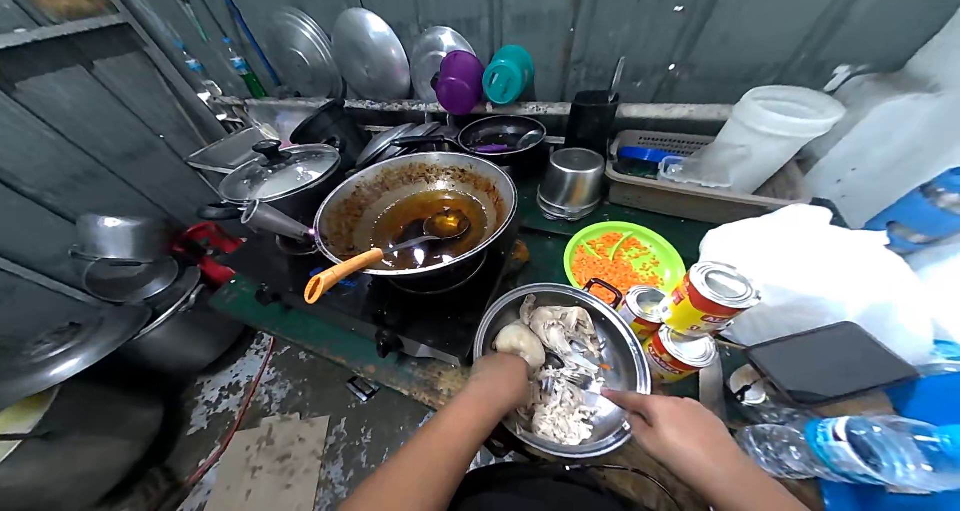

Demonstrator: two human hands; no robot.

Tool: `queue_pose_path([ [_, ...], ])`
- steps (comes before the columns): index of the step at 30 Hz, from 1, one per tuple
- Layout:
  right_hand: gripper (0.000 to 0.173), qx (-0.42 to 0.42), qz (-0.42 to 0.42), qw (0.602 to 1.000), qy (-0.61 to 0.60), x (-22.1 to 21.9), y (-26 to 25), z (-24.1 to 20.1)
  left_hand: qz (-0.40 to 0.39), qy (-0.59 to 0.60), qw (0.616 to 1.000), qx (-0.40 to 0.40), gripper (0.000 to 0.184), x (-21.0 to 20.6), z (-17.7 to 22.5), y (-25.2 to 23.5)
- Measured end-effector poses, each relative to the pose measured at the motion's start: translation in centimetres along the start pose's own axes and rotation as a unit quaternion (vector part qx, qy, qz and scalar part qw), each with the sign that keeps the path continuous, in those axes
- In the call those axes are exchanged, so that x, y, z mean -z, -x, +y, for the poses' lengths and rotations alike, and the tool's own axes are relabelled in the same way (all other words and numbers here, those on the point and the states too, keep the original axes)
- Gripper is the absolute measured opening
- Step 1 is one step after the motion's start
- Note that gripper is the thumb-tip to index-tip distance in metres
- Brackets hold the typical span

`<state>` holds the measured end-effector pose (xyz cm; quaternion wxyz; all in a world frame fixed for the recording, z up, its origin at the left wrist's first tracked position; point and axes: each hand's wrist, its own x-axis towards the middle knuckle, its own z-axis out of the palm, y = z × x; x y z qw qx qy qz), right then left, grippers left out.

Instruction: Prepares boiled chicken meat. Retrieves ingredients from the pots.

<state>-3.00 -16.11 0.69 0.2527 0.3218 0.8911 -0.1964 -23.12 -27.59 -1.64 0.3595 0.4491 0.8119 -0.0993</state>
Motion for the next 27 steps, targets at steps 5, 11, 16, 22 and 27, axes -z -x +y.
queue_pose_path([
  [5,0.048,0.01,-0.057,0.998,0.035,-1.1,0.1,-0.9,0.01,0.012,1.0,0.02,0.036,0.2,-0.5,0.6],
  [11,0.047,-0.017,-0.055,0.998,0.033,-0.5,-0.3,-0.2,0.012,0.031,0.999,-0.024,0.035,-0.4,-0.3,0.8],
  [16,0.047,-0.019,-0.015,0.999,0.033,0.4,-1.0,-0.2,0.023,0.011,0.999,0.025,0.034,0.4,-0.6,1.5],
  [22,0.047,0.061,-0.036,0.997,0.037,0.4,-0.8,-2.3,0.003,-0.023,0.999,0.046,0.033,1.0,-0.9,2.7],
  [27,0.047,0.022,-0.071,0.995,0.065,0.7,-1.4,-1.3,-0.045,-0.067,0.996,0.047,0.032,0.9,-0.4,3.7],
])
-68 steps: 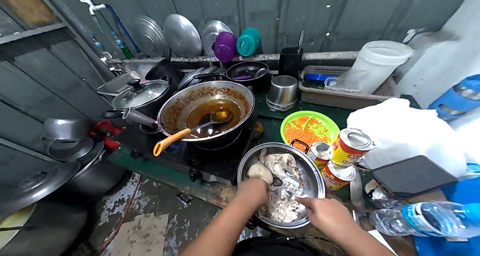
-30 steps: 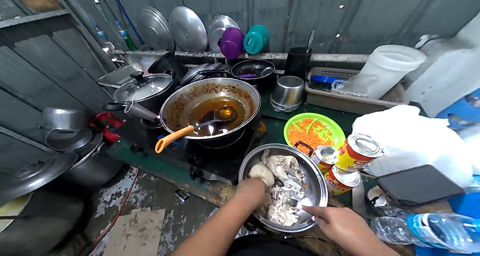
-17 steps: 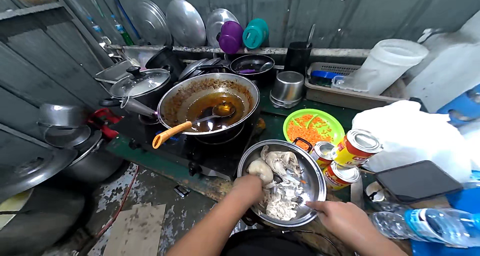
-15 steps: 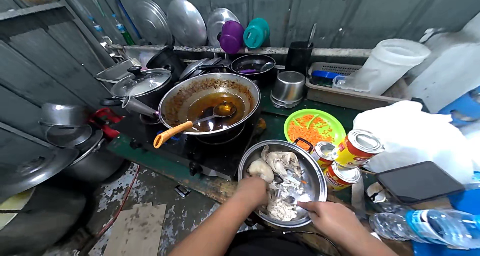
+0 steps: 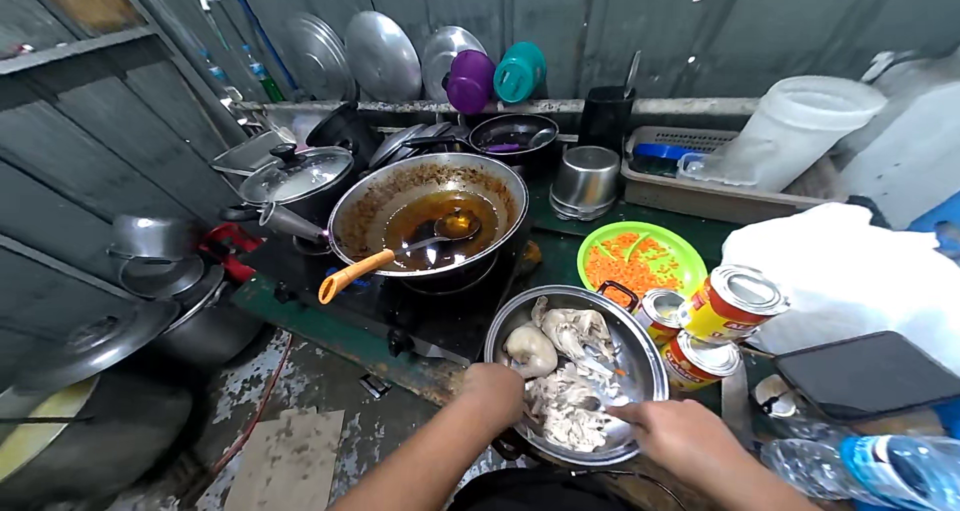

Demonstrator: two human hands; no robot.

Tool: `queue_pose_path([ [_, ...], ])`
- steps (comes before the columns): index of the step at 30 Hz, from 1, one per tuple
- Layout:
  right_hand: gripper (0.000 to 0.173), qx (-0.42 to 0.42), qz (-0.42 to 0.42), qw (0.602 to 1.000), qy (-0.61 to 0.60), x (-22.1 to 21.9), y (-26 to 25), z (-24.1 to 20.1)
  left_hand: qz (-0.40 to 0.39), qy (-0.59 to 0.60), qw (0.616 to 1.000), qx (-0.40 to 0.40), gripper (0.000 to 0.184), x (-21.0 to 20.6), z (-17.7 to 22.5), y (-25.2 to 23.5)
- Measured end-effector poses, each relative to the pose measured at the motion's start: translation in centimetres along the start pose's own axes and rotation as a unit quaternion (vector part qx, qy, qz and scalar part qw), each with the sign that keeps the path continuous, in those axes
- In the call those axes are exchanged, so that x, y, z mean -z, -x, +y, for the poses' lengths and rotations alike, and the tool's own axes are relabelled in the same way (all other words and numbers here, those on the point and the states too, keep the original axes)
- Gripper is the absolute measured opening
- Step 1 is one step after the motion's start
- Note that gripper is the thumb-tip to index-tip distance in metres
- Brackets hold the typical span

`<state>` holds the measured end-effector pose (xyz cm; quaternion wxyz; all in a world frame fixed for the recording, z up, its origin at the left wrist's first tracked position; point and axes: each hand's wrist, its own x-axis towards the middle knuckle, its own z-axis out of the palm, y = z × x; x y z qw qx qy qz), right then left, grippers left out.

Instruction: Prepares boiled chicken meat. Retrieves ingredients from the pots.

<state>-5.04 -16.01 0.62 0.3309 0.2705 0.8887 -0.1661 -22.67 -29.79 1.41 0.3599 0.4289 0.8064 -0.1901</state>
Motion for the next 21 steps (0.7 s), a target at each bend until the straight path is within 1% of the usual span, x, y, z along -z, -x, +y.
queue_pose_path([
  [1,0.047,-0.004,0.001,1.0,-0.003,0.4,0.2,0.2,-0.003,-0.001,1.0,0.003,0.032,-0.1,0.0,0.1],
  [3,0.047,0.019,0.008,1.0,-0.015,0.5,0.3,-0.3,-0.006,-0.005,1.0,0.013,0.03,-0.1,0.5,0.1],
  [5,0.047,0.052,0.008,0.999,-0.011,-0.3,0.1,-1.4,-0.005,-0.006,1.0,0.018,0.029,-0.1,0.9,0.1],
  [6,0.048,0.056,0.003,0.998,-0.005,-0.8,0.0,-1.6,-0.005,-0.007,1.0,0.019,0.029,-0.1,0.9,0.1],
  [9,0.046,0.03,0.002,0.999,-0.028,-0.3,-0.2,-0.4,0.003,0.003,1.0,0.011,0.032,0.4,0.2,0.8],
  [11,0.045,0.022,0.022,0.998,-0.059,0.7,-0.1,0.5,0.022,0.02,1.0,0.009,0.034,0.9,-0.2,1.2],
  [14,0.047,0.027,0.059,0.996,-0.055,0.4,-0.9,-0.7,0.05,0.026,0.998,0.023,0.033,1.0,0.2,0.3],
  [17,0.05,0.036,0.043,0.998,-0.035,-1.3,-1.6,-1.7,0.051,0.03,0.998,0.032,0.033,0.4,0.5,-1.1],
  [19,0.047,0.04,0.034,0.997,-0.05,-1.1,-0.5,-0.7,0.041,0.036,0.998,0.026,0.034,0.4,0.0,-1.0],
  [21,0.045,0.022,0.036,0.997,-0.063,-0.4,1.0,1.0,0.037,0.058,0.998,0.0,0.035,0.4,-0.6,-1.0],
])
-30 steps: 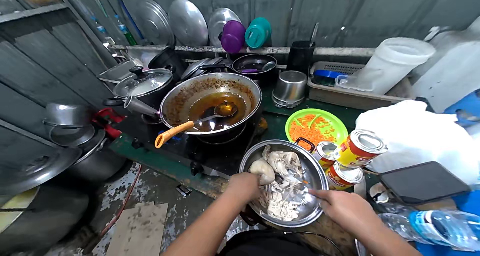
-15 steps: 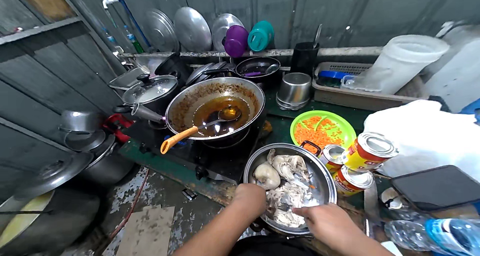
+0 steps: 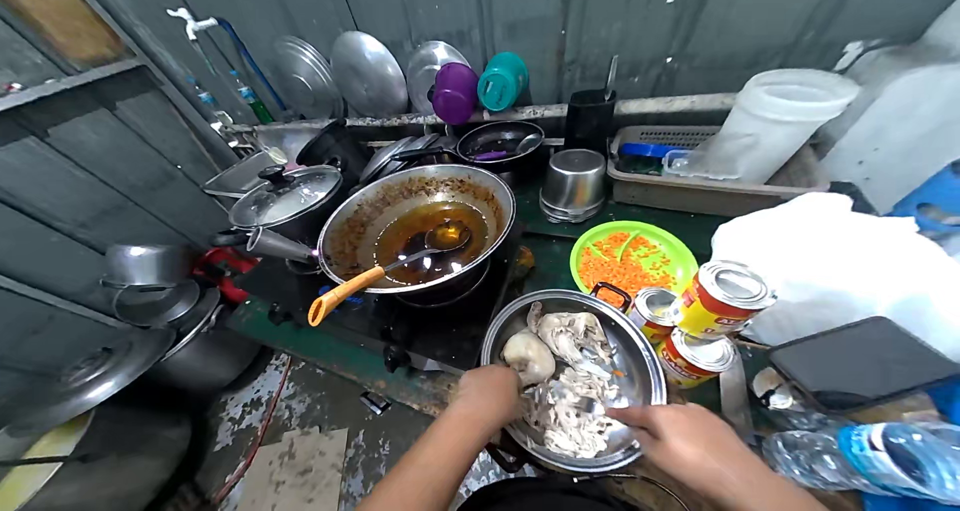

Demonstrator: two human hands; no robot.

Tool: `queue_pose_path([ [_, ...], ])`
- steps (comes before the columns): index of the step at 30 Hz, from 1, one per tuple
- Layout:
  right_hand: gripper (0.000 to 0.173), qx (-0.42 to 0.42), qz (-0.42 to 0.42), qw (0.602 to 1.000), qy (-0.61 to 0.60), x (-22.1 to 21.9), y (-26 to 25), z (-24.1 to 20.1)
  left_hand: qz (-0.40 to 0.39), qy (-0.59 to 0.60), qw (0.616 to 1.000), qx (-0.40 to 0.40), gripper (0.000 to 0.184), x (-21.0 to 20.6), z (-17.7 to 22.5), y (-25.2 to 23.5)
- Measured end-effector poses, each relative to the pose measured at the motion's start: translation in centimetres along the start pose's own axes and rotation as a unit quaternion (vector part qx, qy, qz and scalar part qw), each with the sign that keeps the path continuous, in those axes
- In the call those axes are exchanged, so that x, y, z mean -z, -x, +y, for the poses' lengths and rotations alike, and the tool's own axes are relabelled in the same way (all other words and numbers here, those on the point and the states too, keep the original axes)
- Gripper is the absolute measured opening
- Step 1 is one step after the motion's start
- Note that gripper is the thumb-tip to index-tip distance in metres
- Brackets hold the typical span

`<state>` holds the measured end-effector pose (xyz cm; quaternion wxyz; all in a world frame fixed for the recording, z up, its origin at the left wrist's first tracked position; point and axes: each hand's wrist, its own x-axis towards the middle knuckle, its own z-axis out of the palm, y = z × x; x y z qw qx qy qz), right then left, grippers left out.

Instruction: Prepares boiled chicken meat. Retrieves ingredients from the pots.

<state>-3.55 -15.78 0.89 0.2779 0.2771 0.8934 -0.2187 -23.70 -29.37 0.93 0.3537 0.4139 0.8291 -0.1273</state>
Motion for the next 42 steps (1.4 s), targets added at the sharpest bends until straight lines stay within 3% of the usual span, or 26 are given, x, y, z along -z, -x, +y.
queue_pose_path([
  [7,0.048,-0.033,-0.014,0.998,0.05,-1.1,-0.6,-1.3,0.006,-0.007,0.999,-0.032,0.035,-0.6,3.3,-1.3],
  [14,0.047,-0.041,0.023,0.999,-0.007,1.4,0.1,0.2,0.014,-0.016,1.0,-0.021,0.036,0.0,2.2,-0.7],
  [18,0.048,-0.038,0.012,0.999,0.024,-0.5,-1.8,-1.1,0.043,-0.027,0.999,-0.001,0.033,-0.2,2.8,-1.5],
  [26,0.043,0.009,-0.037,0.999,0.029,1.1,0.1,-0.4,-0.009,-0.031,0.998,-0.053,0.033,-0.2,0.8,-0.6],
  [32,0.046,-0.03,-0.029,0.998,0.051,1.3,-0.4,0.2,-0.016,-0.051,0.998,-0.015,0.034,0.2,0.3,0.2],
  [37,0.046,0.024,-0.023,0.999,0.042,-0.6,-0.7,-1.5,-0.024,-0.055,0.998,-0.022,0.033,-0.5,0.8,-0.7],
  [42,0.048,-0.023,0.007,1.0,0.01,0.7,-0.8,0.2,-0.01,-0.045,0.999,-0.029,0.034,0.4,0.4,0.3],
])
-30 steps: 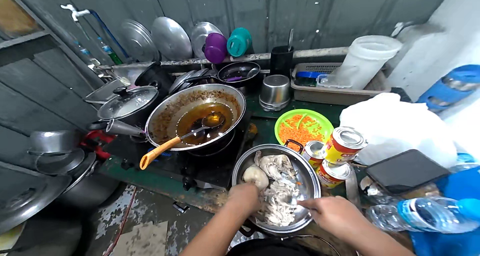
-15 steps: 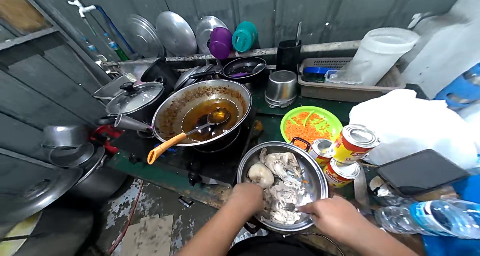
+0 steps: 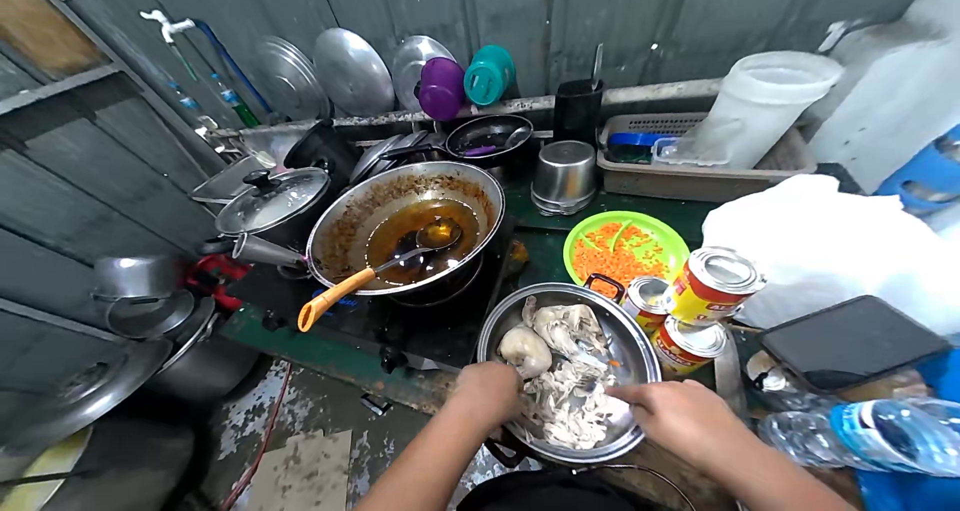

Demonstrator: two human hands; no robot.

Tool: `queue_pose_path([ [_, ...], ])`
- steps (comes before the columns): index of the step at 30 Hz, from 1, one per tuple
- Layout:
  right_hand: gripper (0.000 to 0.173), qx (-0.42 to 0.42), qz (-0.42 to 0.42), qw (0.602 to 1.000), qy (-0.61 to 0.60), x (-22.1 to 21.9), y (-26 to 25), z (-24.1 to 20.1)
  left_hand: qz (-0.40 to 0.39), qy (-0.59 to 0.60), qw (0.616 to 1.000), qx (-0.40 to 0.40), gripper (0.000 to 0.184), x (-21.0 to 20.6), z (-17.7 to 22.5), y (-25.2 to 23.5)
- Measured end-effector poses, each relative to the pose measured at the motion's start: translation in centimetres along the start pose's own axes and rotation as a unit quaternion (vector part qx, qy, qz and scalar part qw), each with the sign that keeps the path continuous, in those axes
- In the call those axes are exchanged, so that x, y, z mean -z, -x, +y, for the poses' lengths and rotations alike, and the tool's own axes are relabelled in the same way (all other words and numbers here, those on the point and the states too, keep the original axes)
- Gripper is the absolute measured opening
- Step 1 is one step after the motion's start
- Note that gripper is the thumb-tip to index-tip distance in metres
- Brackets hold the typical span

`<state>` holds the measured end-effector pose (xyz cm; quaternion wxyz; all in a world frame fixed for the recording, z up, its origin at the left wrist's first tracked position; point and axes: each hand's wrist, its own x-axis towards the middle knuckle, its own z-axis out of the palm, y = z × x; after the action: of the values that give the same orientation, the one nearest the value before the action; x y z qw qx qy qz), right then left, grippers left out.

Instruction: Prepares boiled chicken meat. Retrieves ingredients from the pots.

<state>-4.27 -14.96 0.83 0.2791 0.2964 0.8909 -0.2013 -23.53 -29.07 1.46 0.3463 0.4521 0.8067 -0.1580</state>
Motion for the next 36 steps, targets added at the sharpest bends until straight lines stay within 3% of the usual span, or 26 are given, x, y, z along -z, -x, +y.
queue_pose_path([
  [4,0.049,0.003,-0.001,1.0,0.012,-1.1,-0.3,-0.7,0.038,0.028,0.999,-0.001,0.033,0.0,1.3,-0.7],
  [12,0.048,-0.027,0.028,0.999,-0.01,-0.4,0.1,0.7,0.021,0.002,1.0,0.007,0.034,-0.6,2.0,-2.2],
  [16,0.045,0.04,-0.017,0.999,0.018,-2.3,0.6,-1.5,0.034,0.005,0.999,0.013,0.034,-0.7,2.0,-2.5],
  [22,0.047,0.005,0.024,1.0,-0.018,-0.1,0.5,0.1,0.034,0.035,0.999,0.023,0.034,0.6,0.3,0.3],
  [27,0.051,0.029,0.02,0.999,0.012,-1.3,-1.4,-2.4,0.02,0.011,0.998,0.064,0.034,-0.1,1.2,-0.5],
  [32,0.048,-0.014,0.026,0.999,0.015,-0.1,-1.3,-0.3,0.004,0.008,0.998,0.063,0.034,-0.3,0.2,0.3],
  [36,0.049,0.023,0.015,1.0,0.008,-1.3,-0.7,-1.8,0.025,0.011,0.998,0.054,0.034,0.1,0.3,0.9],
])
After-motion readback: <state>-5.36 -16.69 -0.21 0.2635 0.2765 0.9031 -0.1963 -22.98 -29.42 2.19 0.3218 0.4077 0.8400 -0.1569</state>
